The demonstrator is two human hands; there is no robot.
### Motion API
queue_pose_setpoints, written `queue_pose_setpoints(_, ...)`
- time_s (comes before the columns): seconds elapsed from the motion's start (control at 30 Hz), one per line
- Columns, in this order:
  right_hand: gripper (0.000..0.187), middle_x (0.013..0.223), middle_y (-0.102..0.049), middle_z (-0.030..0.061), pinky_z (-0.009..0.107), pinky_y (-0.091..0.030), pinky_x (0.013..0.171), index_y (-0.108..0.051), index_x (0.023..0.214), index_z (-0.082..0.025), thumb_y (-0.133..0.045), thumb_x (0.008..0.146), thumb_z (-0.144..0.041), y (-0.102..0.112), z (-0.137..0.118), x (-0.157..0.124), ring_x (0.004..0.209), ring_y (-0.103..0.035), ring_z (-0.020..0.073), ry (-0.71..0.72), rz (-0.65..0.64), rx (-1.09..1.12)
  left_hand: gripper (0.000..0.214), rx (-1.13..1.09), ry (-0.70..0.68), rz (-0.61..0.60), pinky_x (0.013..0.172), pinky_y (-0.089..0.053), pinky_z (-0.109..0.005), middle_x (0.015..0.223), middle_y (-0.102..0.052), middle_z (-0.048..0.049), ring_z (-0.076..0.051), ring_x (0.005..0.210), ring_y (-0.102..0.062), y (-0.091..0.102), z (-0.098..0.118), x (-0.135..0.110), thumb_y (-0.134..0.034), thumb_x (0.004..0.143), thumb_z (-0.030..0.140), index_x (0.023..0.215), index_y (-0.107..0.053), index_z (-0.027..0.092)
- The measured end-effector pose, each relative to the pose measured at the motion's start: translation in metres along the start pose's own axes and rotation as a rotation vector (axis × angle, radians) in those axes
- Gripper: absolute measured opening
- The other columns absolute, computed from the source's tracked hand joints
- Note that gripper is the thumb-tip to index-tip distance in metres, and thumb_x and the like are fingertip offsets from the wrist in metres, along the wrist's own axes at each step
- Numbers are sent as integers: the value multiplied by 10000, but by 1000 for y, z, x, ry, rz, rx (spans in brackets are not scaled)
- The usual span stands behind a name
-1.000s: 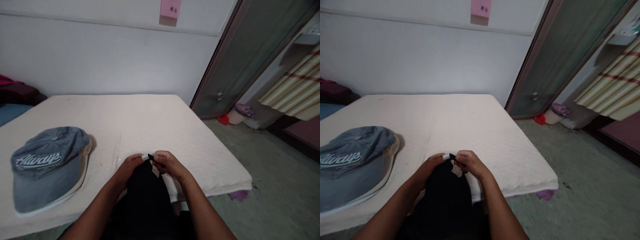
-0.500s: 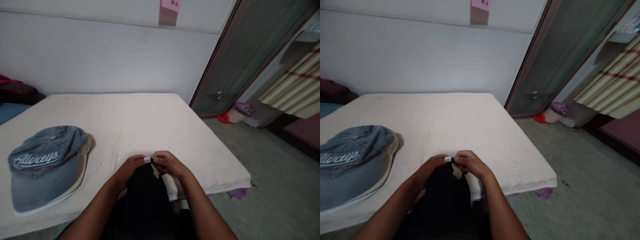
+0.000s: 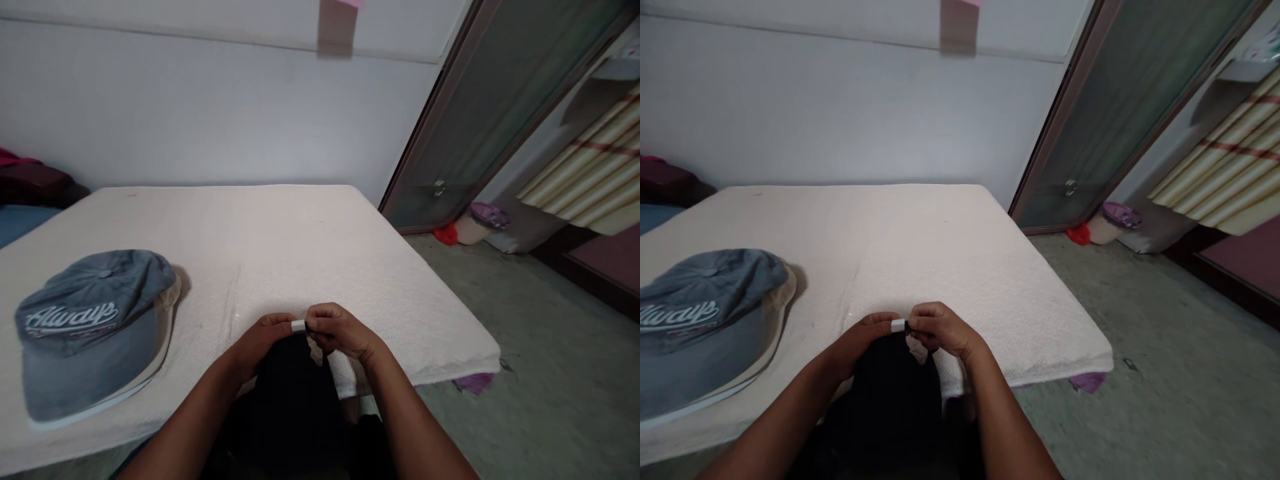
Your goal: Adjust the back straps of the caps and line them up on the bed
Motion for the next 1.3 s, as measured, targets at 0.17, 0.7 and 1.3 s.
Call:
queue_pose_setpoints(0.17,204,510,-438,-60,195,-151,382,-516,692,-155,-614,786,-308,-1,-6,-3,400,-296,43,38,7,66,160,-66,-20,1,466,-334,-184,584,-595,9,-68,463,-472,2,0,0,-701,700,280,765,-666,138)
queue_pose_setpoints(0.7,228,510,-411,-80,187,-144,378,-530,735,-155,-660,760,-340,1,-1,-1,394,-267,32,19,22,27,150,-71,2,4,436,-320,-178,574,-589,13,-61,434,-468,-1,0,2,-703,682,250,765,-640,142)
queue_pose_setpoints(1.3,179,494,-402,-83,181,-119,380,-535,764,-160,-637,768,-307,-5,-2,-1,385,-240,28,11,-2,107,176,-75,-4,22,454,-346,-181,599,-595,15,-66,456,-490,1,-1,1,-729,670,266,776,-641,157)
Point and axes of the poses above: each hand's wrist, its own x-axis towards the middle knuckle, its own y-axis out of the back of the hand, z = x × y, the point moved 9 cm from there along x, towards the middle knuckle
